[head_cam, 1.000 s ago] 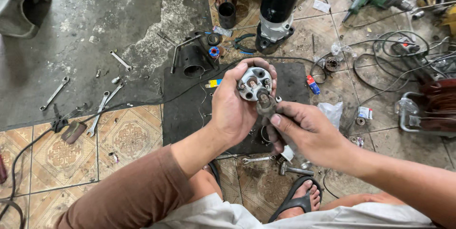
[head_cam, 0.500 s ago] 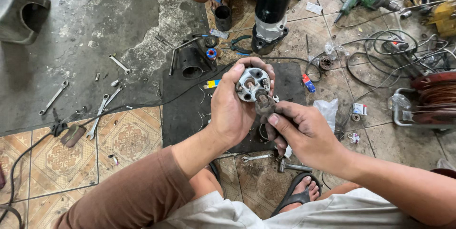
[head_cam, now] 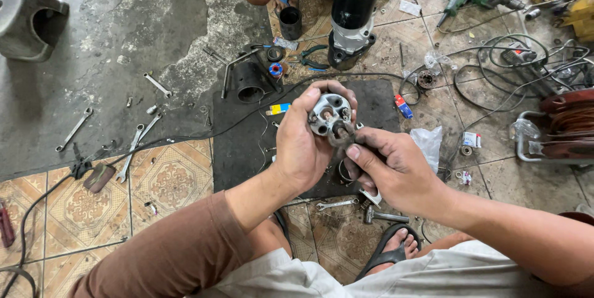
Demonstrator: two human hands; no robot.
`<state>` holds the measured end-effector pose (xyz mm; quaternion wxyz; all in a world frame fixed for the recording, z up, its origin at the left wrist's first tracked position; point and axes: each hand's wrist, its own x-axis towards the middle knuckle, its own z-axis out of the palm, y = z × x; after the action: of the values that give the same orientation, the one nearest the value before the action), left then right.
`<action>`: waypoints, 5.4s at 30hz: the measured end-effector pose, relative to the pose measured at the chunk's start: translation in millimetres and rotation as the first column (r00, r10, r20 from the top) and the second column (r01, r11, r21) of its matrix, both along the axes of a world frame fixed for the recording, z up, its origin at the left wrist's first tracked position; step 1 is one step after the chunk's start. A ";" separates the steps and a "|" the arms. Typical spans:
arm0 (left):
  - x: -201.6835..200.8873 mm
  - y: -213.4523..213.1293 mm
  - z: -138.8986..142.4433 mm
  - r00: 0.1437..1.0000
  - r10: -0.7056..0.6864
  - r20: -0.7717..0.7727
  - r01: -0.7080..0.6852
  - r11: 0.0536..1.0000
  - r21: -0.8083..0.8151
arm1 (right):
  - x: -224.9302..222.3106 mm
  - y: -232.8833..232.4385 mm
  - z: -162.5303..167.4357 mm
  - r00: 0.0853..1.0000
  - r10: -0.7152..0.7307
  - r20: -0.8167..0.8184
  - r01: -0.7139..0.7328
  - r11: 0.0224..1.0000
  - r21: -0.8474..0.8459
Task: The person disassembles a small electric motor, removes the rotor and stator, and uses a rotary tool to clean the stator interior. They then inspect the rotor and stator components and place them on the floor.
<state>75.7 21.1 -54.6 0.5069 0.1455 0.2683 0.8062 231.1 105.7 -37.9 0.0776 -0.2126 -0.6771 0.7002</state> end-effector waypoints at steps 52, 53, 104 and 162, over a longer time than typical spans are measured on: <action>-11.7 -26.8 39.1 -0.002 0.065 -0.998 0.045 0.997 0.065 | 75.4 168.4 -133.0 0.347 -0.248 0.904 -0.802 0.421 0.423; -11.6 -26.4 39.1 0.014 0.066 -0.998 0.060 0.996 0.067 | 75.0 169.7 -134.2 0.352 -0.259 0.899 -0.803 0.410 0.433; -2.1 -28.0 32.2 0.164 -0.019 -0.986 0.016 1.000 -0.017 | 51.1 41.9 18.6 0.995 -0.068 -0.077 0.096 0.887 0.453; 10.4 -26.5 18.9 0.594 -0.147 -0.791 -0.079 0.968 -0.240 | 40.8 43.3 16.2 0.984 0.037 -0.175 0.053 0.872 0.486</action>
<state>86.1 -5.4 -35.7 0.3612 0.4327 0.5639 0.6036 271.9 149.0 -21.8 0.1921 -0.1252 -0.8213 0.5224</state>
